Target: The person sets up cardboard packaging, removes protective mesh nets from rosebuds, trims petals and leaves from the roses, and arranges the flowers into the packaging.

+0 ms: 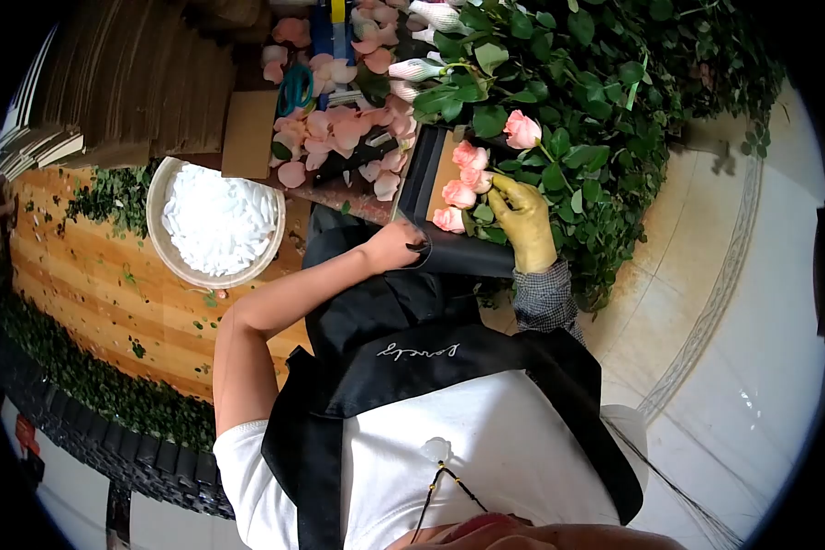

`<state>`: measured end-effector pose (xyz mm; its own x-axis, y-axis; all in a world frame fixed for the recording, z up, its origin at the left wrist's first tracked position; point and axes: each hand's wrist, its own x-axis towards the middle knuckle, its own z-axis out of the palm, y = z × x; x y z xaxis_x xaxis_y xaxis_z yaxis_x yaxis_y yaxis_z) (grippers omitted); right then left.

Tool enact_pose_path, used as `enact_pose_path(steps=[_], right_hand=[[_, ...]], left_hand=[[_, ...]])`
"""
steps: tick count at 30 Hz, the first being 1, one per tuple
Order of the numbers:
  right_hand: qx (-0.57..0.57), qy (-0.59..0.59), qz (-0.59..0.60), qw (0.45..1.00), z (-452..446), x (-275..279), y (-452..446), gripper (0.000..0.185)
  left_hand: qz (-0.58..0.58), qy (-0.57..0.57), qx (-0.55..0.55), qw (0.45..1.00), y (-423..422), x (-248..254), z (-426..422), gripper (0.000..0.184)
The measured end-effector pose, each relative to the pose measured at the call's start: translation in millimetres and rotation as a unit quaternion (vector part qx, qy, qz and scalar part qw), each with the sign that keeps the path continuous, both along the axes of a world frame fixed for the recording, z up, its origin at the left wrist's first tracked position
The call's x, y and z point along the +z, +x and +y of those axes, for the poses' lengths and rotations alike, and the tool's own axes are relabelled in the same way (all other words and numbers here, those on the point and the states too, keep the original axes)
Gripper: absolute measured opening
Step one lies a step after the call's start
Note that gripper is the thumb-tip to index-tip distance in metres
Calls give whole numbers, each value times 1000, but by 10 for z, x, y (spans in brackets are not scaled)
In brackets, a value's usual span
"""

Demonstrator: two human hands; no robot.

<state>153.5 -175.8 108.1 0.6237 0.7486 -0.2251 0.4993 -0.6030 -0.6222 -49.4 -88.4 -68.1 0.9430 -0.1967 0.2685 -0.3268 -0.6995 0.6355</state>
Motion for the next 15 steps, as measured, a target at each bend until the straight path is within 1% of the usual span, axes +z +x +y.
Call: enact_pose_path(steps=[2,3,5,7,8,9,10,11,12,13,14,15], right_hand=[[-4,3,-5,1000,10,4,-5,25],[-7,5,-9,1000,7,3,-11,25],[-4,9,-3,1000,1,-5,0,25],[-1,15,3,1000,-14,2,29,25],[0,13,3,1000,-13,-3,32,24],[0,13,4,1000,-6,-15,30,24],[-2,16,8,1000,-7,-24,27,24],[15,30,-13,999,-12,-19,32,24],[33,45,-35,998,-13,-20,43,23],[31,50,-33,998,-11,-28,48,23],[33,55,-38,997,-18,-35,48,23],[35,58,-43,997,-31,-40,47,23]], left_hand=[[110,-29,-15,993,-8,146,112,18],[110,-29,-18,993,-35,191,146,18],[41,-89,32,995,-113,267,197,19],[71,-91,69,991,-240,350,303,20],[113,-171,117,972,-303,675,457,20],[153,-212,150,954,-405,768,537,21],[182,-207,177,945,-555,823,625,20],[209,-202,204,935,-702,875,704,19],[301,-291,256,871,-802,946,758,17],[385,-373,302,788,-892,990,820,14],[355,-557,318,680,-1003,895,853,15],[320,-653,315,610,-1031,966,943,23]])
